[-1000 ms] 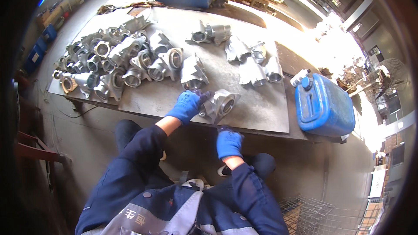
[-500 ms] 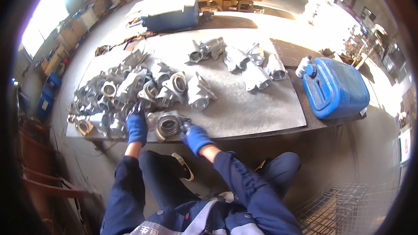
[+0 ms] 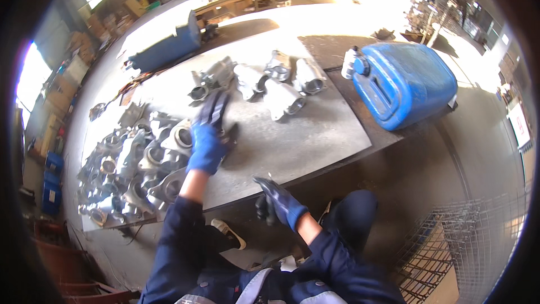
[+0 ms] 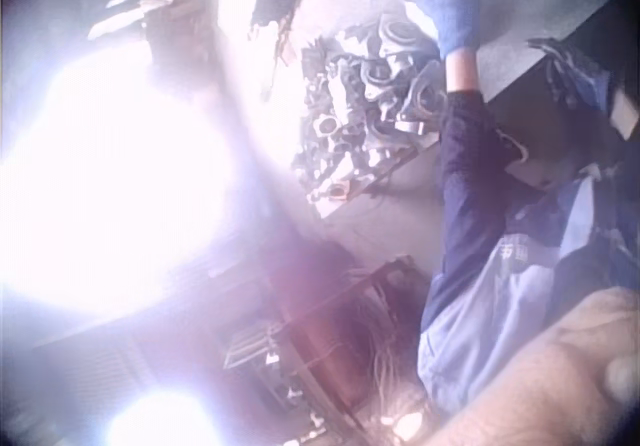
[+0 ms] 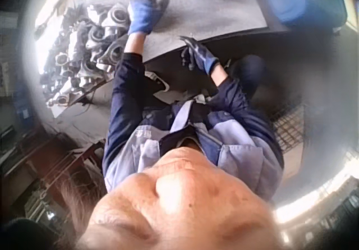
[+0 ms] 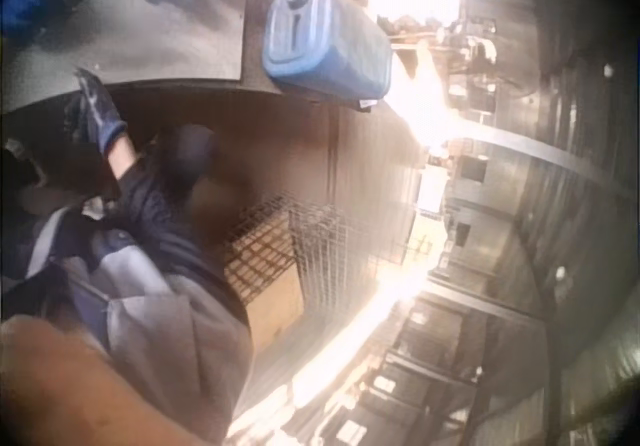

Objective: The person sits on the floor and wipes multiple metal castings on a table using a cloth, handling them one at a time and placing them back on the table after cleaning.

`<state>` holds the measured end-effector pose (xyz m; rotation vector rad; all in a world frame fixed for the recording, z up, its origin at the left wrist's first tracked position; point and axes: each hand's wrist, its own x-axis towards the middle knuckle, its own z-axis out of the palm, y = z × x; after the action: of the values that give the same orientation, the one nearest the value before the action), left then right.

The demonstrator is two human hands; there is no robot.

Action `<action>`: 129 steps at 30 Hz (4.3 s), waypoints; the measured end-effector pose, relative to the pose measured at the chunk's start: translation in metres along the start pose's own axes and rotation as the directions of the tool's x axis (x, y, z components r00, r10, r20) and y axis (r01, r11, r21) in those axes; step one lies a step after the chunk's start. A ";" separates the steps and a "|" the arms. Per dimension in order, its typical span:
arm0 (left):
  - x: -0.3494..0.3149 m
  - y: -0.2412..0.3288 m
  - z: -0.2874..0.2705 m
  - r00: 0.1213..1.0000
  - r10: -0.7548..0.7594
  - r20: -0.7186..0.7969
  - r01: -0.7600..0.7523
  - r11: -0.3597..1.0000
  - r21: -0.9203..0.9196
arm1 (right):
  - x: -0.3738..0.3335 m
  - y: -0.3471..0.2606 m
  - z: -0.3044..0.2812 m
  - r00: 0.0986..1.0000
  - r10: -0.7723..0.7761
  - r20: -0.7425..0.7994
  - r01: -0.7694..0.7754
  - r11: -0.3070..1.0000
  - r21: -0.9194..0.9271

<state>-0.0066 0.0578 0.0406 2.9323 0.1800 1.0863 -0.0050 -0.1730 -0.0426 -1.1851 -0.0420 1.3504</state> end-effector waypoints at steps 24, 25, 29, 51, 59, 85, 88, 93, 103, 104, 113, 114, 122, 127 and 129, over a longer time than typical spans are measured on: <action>-0.020 0.072 0.064 0.864 0.210 0.458 -0.131 0.971 -0.199 | -0.026 0.019 -0.075 0.833 -0.473 -0.286 0.379 0.866 -0.326; -0.027 0.077 0.062 0.897 0.150 0.417 -0.094 0.984 -0.153 | -0.025 0.019 -0.067 0.821 -0.510 -0.257 0.420 0.844 -0.334; -0.063 0.084 0.033 0.972 -0.005 0.234 0.058 0.974 -0.220 | -0.007 0.031 -0.059 0.743 -0.654 -0.140 0.525 0.700 -0.485; -0.217 -0.071 -0.069 0.765 -0.632 -0.121 0.616 0.774 -0.149 | 0.094 0.024 0.135 0.819 -0.500 0.284 0.058 -0.420 -0.906; -0.212 -0.074 -0.068 0.800 -0.597 -0.061 0.574 0.791 -0.212 | 0.099 0.043 0.127 0.789 -0.495 0.365 0.116 -0.464 -0.878; -0.211 -0.079 -0.076 0.797 -0.598 -0.085 0.578 0.795 -0.185 | 0.082 -0.075 0.226 0.905 0.238 0.353 0.425 -0.494 -0.758; -0.211 -0.080 -0.077 0.789 -0.609 -0.079 0.591 0.788 -0.173 | 0.102 -0.078 0.209 0.896 -0.013 0.444 0.318 -0.678 -0.663; -0.208 -0.083 -0.069 0.812 -0.578 -0.083 0.561 0.812 -0.162 | 0.143 -0.048 0.146 0.756 -0.293 0.585 0.158 -0.786 -0.598; -0.206 -0.091 -0.061 0.840 -0.539 -0.060 0.534 0.842 -0.079 | 0.101 0.026 0.157 0.927 -0.298 0.228 0.099 -0.393 -0.914; -0.207 -0.094 -0.060 0.837 -0.545 -0.053 0.537 0.836 -0.115 | 0.091 0.017 0.156 0.957 -0.186 0.222 0.162 -0.292 -0.942; -0.184 -0.089 -0.089 0.802 -0.442 -0.401 0.488 0.873 0.015 | -0.010 0.023 0.039 0.984 -0.176 0.030 0.179 0.969 -0.170; -0.168 -0.068 -0.103 0.809 -0.395 -0.435 0.471 0.878 0.078 | -0.011 0.022 0.014 0.996 -0.080 -0.050 0.087 0.980 0.181; -0.018 0.059 0.024 0.999 0.005 0.051 0.022 0.860 -0.510 | -0.024 -0.041 -0.063 0.662 -0.746 -0.073 -0.200 -0.082 -0.976; -0.005 0.076 0.074 0.924 0.066 0.376 0.081 0.929 -0.361 | 0.027 -0.025 -0.085 0.638 -0.769 -0.038 -0.396 -0.286 -0.872; -0.008 0.082 0.067 0.923 0.038 0.384 0.104 0.933 -0.343 | 0.026 -0.015 -0.070 0.713 -0.694 -0.094 -0.406 -0.300 -0.863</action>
<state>0.0396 -0.0220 -0.0113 2.7180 0.0211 0.4523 0.0576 -0.1931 -0.0805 -2.9881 -1.0662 -0.0189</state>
